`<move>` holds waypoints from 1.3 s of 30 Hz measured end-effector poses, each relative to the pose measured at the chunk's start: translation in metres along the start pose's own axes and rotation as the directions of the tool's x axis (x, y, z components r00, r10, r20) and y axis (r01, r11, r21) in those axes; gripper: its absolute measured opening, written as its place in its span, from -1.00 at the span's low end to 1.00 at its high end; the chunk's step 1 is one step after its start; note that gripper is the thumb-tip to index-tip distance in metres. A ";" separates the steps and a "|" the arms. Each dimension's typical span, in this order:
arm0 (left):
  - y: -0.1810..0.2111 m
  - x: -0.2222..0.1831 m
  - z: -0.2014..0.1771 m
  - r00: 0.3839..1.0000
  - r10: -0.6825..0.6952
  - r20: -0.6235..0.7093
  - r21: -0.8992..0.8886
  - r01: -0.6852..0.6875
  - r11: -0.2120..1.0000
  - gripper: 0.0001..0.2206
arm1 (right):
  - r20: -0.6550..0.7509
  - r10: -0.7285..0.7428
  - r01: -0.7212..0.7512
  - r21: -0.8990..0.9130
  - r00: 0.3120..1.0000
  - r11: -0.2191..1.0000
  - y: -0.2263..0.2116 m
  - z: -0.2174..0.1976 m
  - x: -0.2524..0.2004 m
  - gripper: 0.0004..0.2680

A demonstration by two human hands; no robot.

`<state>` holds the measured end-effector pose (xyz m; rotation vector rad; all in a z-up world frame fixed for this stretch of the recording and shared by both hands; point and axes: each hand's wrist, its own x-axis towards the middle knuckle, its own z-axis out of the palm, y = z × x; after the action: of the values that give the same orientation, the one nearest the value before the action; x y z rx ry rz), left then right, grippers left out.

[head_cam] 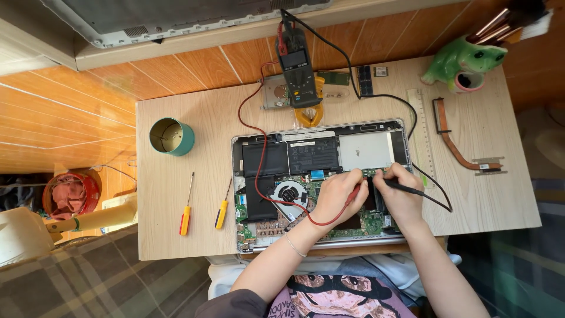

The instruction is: Testing components on a laptop motherboard using a multimeter.

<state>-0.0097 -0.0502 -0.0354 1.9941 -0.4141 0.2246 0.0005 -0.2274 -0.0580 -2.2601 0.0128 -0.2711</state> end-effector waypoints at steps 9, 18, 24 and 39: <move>-0.012 -0.002 0.008 0.992 -0.082 0.093 0.056 0.077 0.995 -0.84 | 0.059 0.020 -0.027 0.121 0.998 0.992 0.044 0.000 0.001 -0.81; -0.012 0.008 0.011 0.912 -0.374 0.169 -0.553 0.401 0.730 -0.82 | 0.087 0.301 -0.284 0.642 0.950 0.712 0.058 -0.049 0.003 -0.88; -0.006 0.003 0.040 0.929 -0.340 0.147 -0.502 0.366 0.783 -0.84 | -0.007 0.272 -0.205 0.640 0.962 0.741 0.048 -0.032 -0.002 -0.82; -0.012 -0.006 0.053 0.999 -0.020 -0.050 -0.061 0.017 0.998 -0.84 | -0.245 0.016 0.035 0.205 0.969 0.978 0.062 -0.019 -0.017 -0.76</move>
<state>-0.0122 -0.0917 -0.0712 1.9277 -0.3654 0.2477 -0.0149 -0.2800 -0.0961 -2.0075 0.0992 -0.5321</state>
